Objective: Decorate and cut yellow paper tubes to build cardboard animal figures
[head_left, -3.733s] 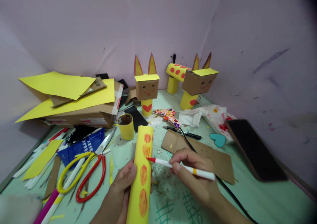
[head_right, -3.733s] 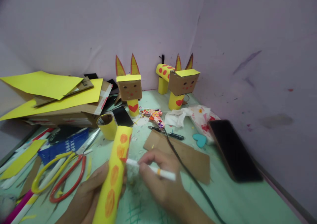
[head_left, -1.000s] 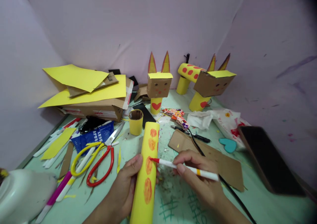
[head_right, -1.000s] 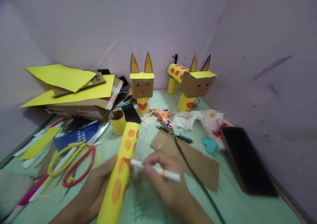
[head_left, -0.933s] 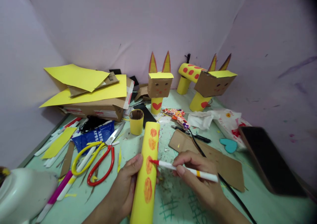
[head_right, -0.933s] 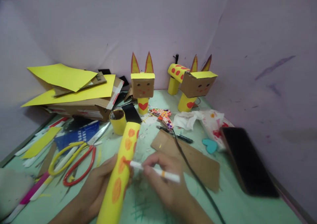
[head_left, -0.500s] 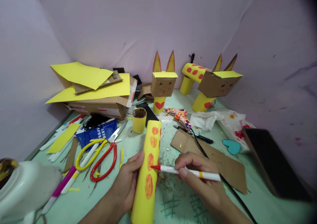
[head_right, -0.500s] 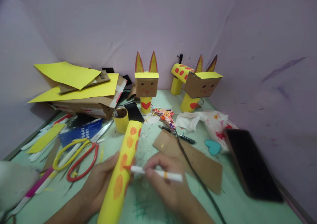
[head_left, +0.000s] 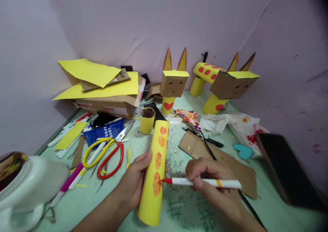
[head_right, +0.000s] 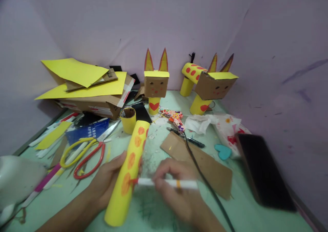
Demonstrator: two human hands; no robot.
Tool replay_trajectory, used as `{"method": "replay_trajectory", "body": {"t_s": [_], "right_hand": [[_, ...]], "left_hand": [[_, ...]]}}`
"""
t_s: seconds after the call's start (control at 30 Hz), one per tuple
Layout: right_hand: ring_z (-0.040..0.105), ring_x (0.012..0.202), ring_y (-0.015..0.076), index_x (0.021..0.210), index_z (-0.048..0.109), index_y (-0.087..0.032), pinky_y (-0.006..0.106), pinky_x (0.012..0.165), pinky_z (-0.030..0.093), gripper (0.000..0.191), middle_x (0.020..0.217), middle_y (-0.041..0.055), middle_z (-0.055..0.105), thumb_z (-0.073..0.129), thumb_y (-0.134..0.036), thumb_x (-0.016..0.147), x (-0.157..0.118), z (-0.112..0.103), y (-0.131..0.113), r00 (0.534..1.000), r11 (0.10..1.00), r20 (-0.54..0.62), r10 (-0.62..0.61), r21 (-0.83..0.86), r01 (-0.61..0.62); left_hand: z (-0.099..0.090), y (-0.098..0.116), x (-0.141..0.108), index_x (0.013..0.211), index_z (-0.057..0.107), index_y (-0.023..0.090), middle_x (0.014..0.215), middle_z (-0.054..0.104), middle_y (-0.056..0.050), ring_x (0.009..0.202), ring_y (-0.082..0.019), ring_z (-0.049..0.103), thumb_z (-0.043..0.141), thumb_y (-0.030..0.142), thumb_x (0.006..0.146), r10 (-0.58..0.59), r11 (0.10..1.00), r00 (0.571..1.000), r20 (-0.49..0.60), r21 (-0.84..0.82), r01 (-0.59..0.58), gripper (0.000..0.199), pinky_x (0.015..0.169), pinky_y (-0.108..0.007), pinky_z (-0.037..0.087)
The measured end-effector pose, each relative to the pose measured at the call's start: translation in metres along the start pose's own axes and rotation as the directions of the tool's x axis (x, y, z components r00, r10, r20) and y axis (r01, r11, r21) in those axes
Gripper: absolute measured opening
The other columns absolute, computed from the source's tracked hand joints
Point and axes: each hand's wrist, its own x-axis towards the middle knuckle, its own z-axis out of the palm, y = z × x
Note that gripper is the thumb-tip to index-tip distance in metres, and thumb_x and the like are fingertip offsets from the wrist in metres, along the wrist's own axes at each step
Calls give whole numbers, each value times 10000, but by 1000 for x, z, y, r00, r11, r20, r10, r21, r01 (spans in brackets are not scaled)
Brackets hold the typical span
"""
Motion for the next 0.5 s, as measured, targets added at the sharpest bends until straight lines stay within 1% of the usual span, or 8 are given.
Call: {"method": "replay_trajectory", "body": {"t_s": [0.07,0.17,0.23,0.33,0.4,0.5], "right_hand": [[520,530,134,689,608,-188,226,490,386,138,583,7,587,551,-264,789,1,2,0,999,998,38,-24,-56,26],[532,531,136,724,621,-179,231,496,389,125,600,19,605,547,-255,793,2,5,-1,998,988,49,-41,-147,48],[533,529,137,710,612,-176,234,498,389,127,593,20,600,543,-248,789,3,7,-1,995,987,82,-49,-149,61],[527,528,134,672,589,-177,235,500,389,137,585,16,584,533,-231,784,2,7,-3,988,992,149,-46,-109,62],[527,534,135,683,594,-181,235,504,388,131,591,14,584,533,-230,788,1,6,-3,990,991,133,-50,-117,66],[534,552,139,720,608,-188,235,514,391,115,619,17,598,535,-233,796,1,4,-1,995,986,83,-57,-150,69]], "left_hand": [[0,1,1,936,586,65,738,646,-102,590,-172,612,519,269,825,0,1000,1000,4,-14,0,241,475,-257,496],[0,1,1,903,589,68,726,639,-95,585,-165,609,509,271,832,-4,1000,1000,8,-31,4,230,473,-247,488],[-1,1,1,901,589,71,731,641,-97,600,-173,612,507,272,833,-3,999,1000,12,-38,4,228,496,-258,491],[-1,1,1,892,594,66,739,643,-109,630,-180,614,502,267,836,5,999,1000,23,-48,-4,229,556,-276,498],[-1,0,0,888,597,64,731,641,-106,619,-172,607,501,269,837,8,999,1000,22,-50,-7,233,554,-269,494],[-1,0,0,887,596,67,716,636,-97,596,-169,600,508,268,834,8,999,1000,12,-43,-7,225,505,-257,480]]}}
